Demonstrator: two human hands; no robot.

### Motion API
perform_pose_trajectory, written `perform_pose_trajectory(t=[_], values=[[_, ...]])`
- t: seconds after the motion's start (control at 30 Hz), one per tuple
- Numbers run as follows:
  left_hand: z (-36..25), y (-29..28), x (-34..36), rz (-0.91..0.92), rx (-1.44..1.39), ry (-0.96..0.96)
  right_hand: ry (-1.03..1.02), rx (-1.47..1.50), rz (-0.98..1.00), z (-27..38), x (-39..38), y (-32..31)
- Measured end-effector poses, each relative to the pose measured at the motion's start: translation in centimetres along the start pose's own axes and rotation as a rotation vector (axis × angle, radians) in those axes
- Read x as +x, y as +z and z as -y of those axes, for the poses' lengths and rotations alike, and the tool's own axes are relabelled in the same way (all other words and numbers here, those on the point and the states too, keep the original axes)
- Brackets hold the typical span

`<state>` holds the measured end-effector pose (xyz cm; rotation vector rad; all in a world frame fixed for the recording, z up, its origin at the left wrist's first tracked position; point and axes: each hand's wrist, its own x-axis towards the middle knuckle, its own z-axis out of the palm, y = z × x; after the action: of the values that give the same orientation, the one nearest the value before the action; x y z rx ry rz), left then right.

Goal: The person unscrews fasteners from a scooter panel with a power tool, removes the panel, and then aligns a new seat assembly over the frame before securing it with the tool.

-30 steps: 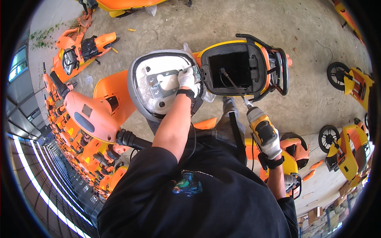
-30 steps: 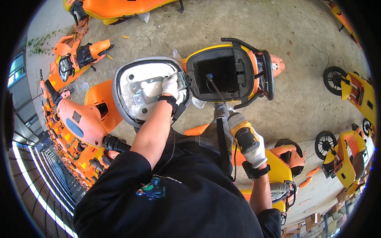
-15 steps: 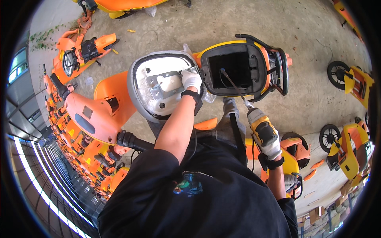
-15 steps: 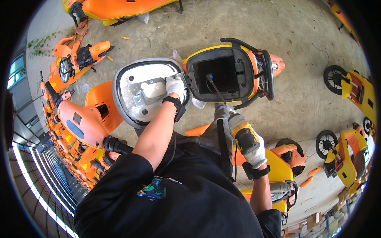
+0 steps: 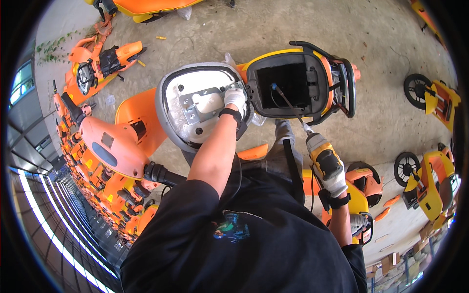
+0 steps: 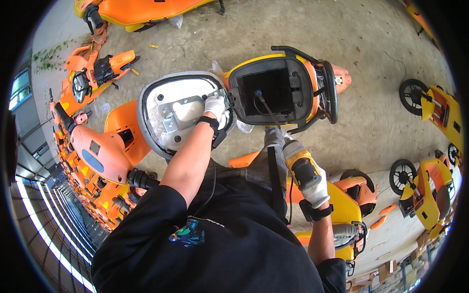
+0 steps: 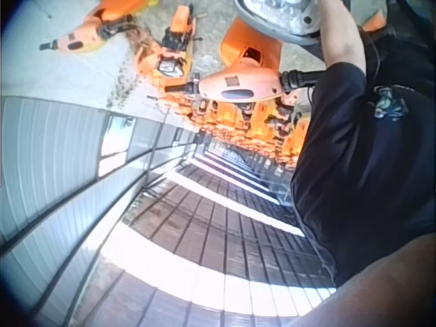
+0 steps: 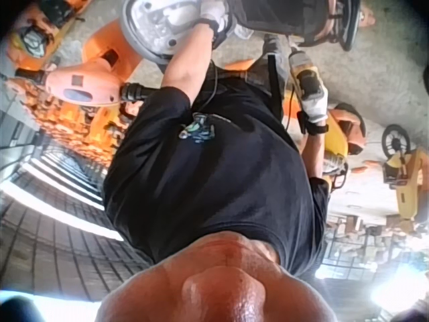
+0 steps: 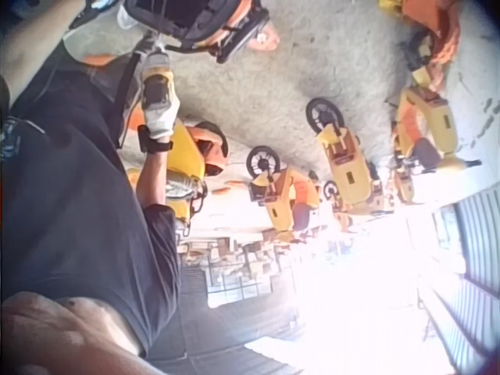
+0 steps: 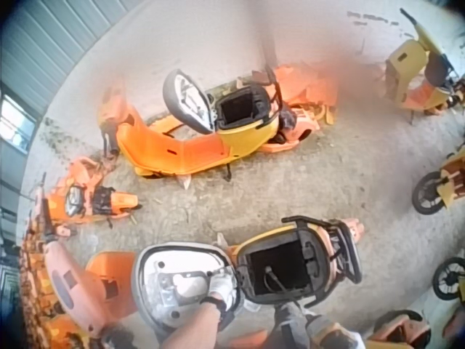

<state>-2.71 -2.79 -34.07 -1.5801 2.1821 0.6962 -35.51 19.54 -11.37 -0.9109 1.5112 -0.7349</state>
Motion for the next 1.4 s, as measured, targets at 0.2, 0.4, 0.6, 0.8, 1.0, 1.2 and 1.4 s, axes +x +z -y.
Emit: perform_pose_trajectory(t=[0.2, 0.4, 0.6, 0.8, 1.0, 1.2, 1.4], values=[[-3.9, -3.4, -0.1, -0.088, -1.160, -0.835, 0.000, -0.018, -0.044, 0.5, 0.0, 0.1], [-1.7, 0.2, 1.3, -0.151, -1.018, -0.748, -0.002, 0.001, 0.006, 0.2, -0.3, 0.1], [-1.1, 1.8, 2.4, -0.247, -1.504, -0.904, 0.023, 0.002, 0.014, 0.3, -0.3, 0.2], [-1.1, 1.5, 2.4, -0.228, -1.245, -0.898, 0.027, 0.003, -0.006, -0.3, -0.5, 0.4], [-2.1, 1.6, 1.8, -0.410, -1.149, -0.818, 0.016, -0.020, -0.004, 0.2, -0.2, 0.4], [-2.0, 0.5, 1.7, -0.353, -1.262, -0.834, 0.045, 0.015, -0.014, 0.3, -0.1, 0.4], [-2.5, -1.4, 0.2, -0.256, -1.447, -0.803, 0.016, -0.001, 0.005, 0.6, 0.1, 0.3]])
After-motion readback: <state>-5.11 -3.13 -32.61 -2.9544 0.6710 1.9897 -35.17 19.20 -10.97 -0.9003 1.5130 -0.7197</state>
